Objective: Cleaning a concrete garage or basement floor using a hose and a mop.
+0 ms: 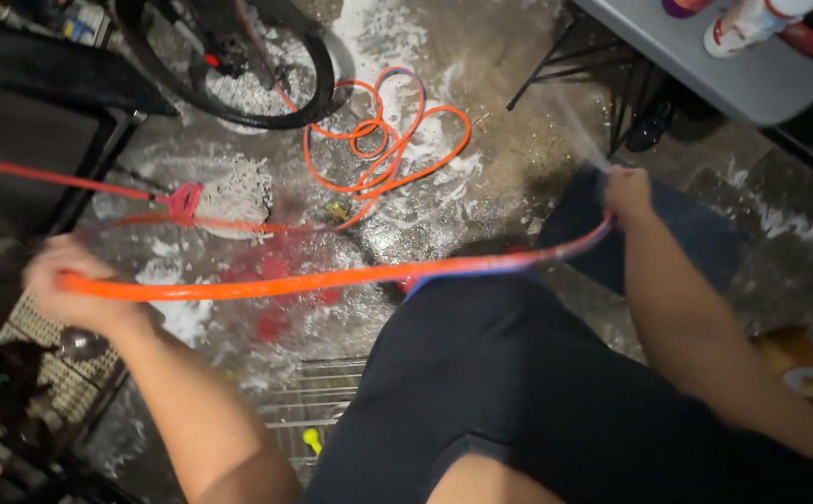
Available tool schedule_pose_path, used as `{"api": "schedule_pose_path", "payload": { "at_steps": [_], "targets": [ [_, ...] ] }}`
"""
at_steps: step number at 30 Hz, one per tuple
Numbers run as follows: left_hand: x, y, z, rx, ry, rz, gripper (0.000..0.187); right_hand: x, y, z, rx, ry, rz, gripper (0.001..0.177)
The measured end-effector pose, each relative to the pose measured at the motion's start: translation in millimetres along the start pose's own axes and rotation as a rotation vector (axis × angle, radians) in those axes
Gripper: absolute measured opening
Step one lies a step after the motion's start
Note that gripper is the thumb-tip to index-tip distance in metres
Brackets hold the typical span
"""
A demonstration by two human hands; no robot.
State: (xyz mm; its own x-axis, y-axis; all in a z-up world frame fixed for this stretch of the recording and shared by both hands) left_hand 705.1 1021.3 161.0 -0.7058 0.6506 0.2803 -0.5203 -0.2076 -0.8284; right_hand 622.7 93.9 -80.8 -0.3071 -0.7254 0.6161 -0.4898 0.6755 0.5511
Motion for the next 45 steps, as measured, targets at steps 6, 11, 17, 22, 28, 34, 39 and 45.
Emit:
{"api": "schedule_pose_path", "payload": {
  "at_steps": [6, 11, 17, 22, 28, 34, 39, 45],
  "targets": [
    [-98, 76, 17, 0.427, 0.157, -0.393, 0.023, -48, -21, 79, 0.316, 0.238, 0.284, 0.036],
    [-140, 112, 52, 0.670, 0.262, -0.686, 0.034, -52, 57, -3, 0.054, 0.122, 0.158, 0.037],
    [-172, 139, 13, 0.655, 0.446, -0.654, 0.052, -67, 36, -49, 0.062, 0.084, 0.137, 0.037],
    [-189, 143, -5, 0.937, 0.237, -0.527, 0.065, -89, -35, -76, 0.174, 0.144, 0.168, 0.037],
    [-231, 144, -2, 1.113, 0.044, -0.389, 0.073, -121, -128, -141, 0.360, 0.206, 0.109, 0.034],
    [-306, 119, 14, 1.152, -0.095, -0.440, 0.076, -142, -168, -224, 0.566, 0.146, 0.075, 0.031],
    [-358, 119, 18, 1.145, -0.108, -0.479, 0.074, -175, -193, -174, 0.448, 0.273, -0.049, 0.033],
    [-411, 95, 23, 1.131, -0.117, -0.554, 0.072, -147, -179, -71, 0.135, 0.321, -0.048, 0.037]
  ]
}}
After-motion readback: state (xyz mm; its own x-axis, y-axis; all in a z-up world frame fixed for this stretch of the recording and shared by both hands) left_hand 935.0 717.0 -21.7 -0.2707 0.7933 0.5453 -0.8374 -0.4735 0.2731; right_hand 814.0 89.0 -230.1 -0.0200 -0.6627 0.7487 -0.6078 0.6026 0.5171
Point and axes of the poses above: each hand's wrist, its own y-axis away from the middle knuckle, its own x-axis out of the back of the hand, z = x × y, the point moved 4 cm from there along -y, towards the middle knuckle, and after that the axes turned 11 degrees about -x, right-handed, at the moved point
